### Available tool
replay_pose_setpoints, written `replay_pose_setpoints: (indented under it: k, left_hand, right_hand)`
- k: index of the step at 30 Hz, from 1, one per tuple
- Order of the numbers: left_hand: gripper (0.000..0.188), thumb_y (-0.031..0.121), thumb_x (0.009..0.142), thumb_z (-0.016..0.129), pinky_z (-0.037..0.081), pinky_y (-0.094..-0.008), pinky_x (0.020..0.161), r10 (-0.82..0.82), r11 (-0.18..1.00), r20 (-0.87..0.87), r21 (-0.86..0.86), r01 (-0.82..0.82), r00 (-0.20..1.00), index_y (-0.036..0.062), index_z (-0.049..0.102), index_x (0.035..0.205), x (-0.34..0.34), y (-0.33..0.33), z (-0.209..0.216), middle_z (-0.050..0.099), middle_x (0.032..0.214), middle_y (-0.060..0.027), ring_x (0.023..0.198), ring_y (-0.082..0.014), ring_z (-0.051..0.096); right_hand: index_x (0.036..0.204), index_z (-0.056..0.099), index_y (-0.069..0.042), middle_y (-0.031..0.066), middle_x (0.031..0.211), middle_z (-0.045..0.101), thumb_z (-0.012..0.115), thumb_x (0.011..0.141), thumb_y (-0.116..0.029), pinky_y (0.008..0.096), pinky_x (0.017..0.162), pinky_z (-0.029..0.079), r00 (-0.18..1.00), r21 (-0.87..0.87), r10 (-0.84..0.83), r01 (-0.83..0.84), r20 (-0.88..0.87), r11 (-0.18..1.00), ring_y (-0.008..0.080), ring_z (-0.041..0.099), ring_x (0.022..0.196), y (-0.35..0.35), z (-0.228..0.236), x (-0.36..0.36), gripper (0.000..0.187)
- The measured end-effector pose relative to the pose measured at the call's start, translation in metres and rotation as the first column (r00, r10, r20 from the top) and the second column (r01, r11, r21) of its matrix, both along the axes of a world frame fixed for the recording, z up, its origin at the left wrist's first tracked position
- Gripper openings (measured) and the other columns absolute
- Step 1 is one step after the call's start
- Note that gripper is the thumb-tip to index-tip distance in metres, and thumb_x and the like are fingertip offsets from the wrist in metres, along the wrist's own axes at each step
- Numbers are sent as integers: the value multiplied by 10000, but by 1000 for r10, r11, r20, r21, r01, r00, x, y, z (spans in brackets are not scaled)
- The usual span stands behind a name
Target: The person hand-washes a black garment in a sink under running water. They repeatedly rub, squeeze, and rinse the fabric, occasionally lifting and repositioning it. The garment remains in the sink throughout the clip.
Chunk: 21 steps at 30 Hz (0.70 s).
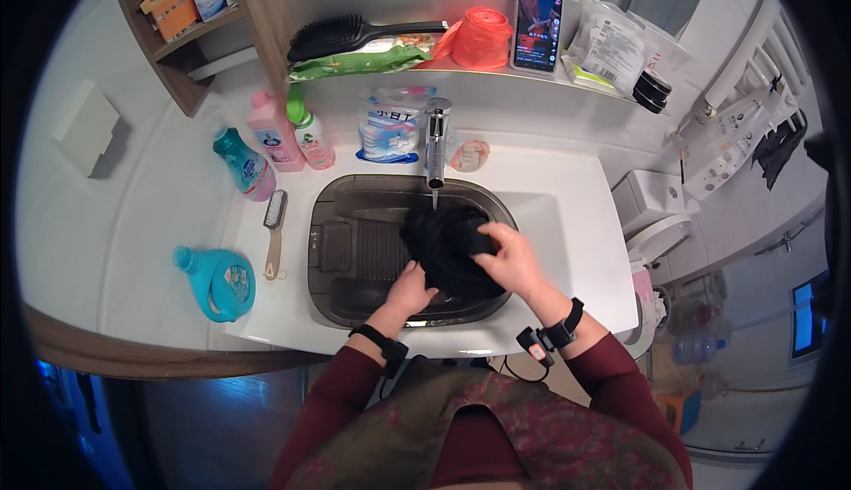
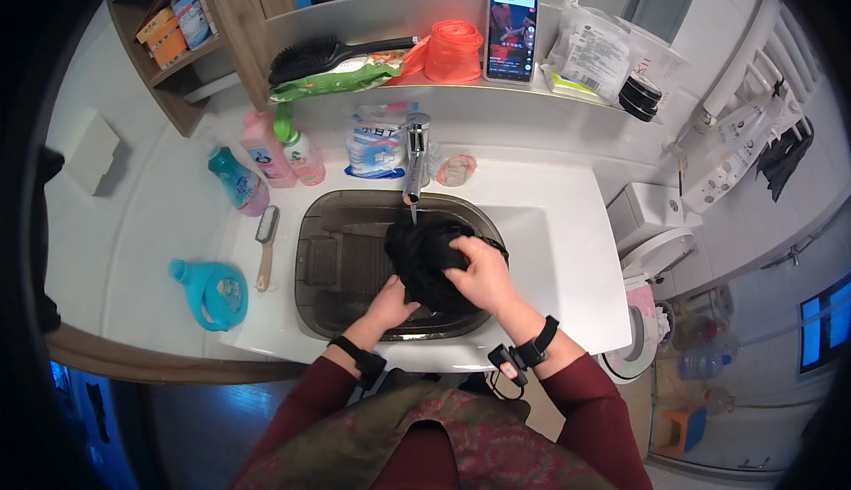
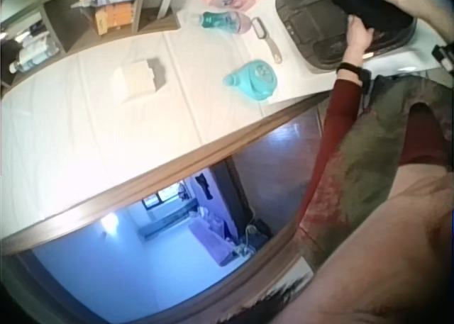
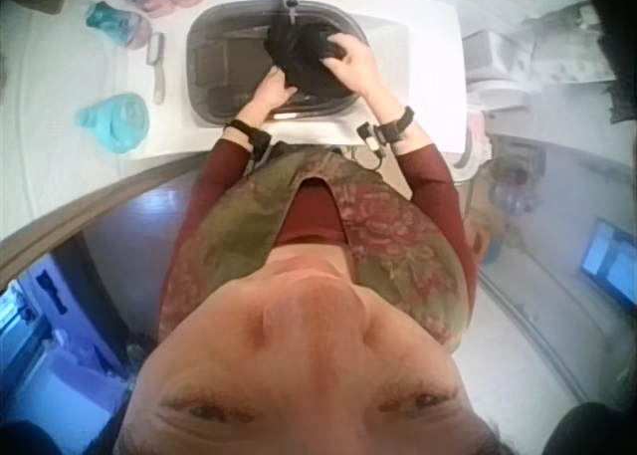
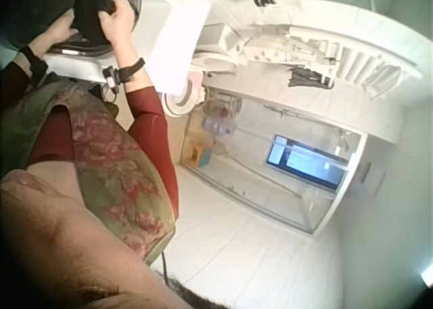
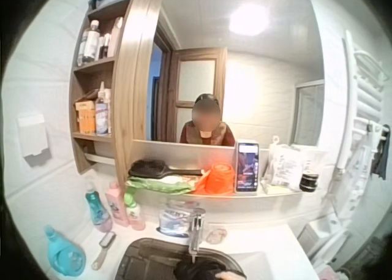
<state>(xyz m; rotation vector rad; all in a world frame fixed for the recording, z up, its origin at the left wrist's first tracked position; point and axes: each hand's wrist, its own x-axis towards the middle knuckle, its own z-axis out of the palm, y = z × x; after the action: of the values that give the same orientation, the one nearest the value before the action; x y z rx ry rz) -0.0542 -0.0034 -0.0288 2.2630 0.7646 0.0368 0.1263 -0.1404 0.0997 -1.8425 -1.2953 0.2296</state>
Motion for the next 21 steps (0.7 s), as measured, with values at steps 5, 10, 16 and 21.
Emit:
replay_pose_setpoints:
  k: [5, 10, 16, 21]
  left_hand:
    - [1022, 239, 697, 894, 426, -480, 1112, 131, 986, 202, 79, -150, 971, 21, 321, 1515, -17, 25, 56, 316, 1549, -255, 1413, -453, 376]
    - [1289, 332, 561, 966, 324, -729, 1088, -346, 899, -81, 258, 355, 935, 276, 220, 1611, 21, 5, 63, 28, 1674, -220, 1527, -499, 67]
    - [1327, 463, 558, 951, 281, -750, 1101, -311, 889, -288, 248, 384, 906, 321, 174, 1624, 40, 5, 24, -78, 1691, -179, 1542, -471, -3]
    - [1341, 494, 557, 948, 274, -750, 1104, -267, 922, -279, 204, 329, 922, 303, 162, 1627, 61, 22, 9, -60, 1696, -160, 1549, -443, 24]
  right_hand:
    - [1088, 656, -130, 126, 1197, 572, 812, 672, -175, 549, 888, 469, 878, -233, 212, -119, 430, 965, 381, 561, 1139, -42, -21, -2, 446]
    - [1350, 510, -104, 244, 1581, 277, 785, 782, -438, 660, 1066, 364, 927, -325, 207, -100, 312, 940, 498, 314, 1428, -39, -66, -26, 714]
    - [1426, 482, -144, 215, 1601, 280, 688, 839, -518, 681, 995, 402, 822, -584, 310, 33, 478, 811, 446, 396, 1369, -12, -101, -29, 725]
    - [1431, 457, -165, 189, 1524, 371, 715, 803, -462, 607, 951, 439, 905, -628, 298, -46, 303, 777, 411, 490, 1245, 25, -112, 12, 741]
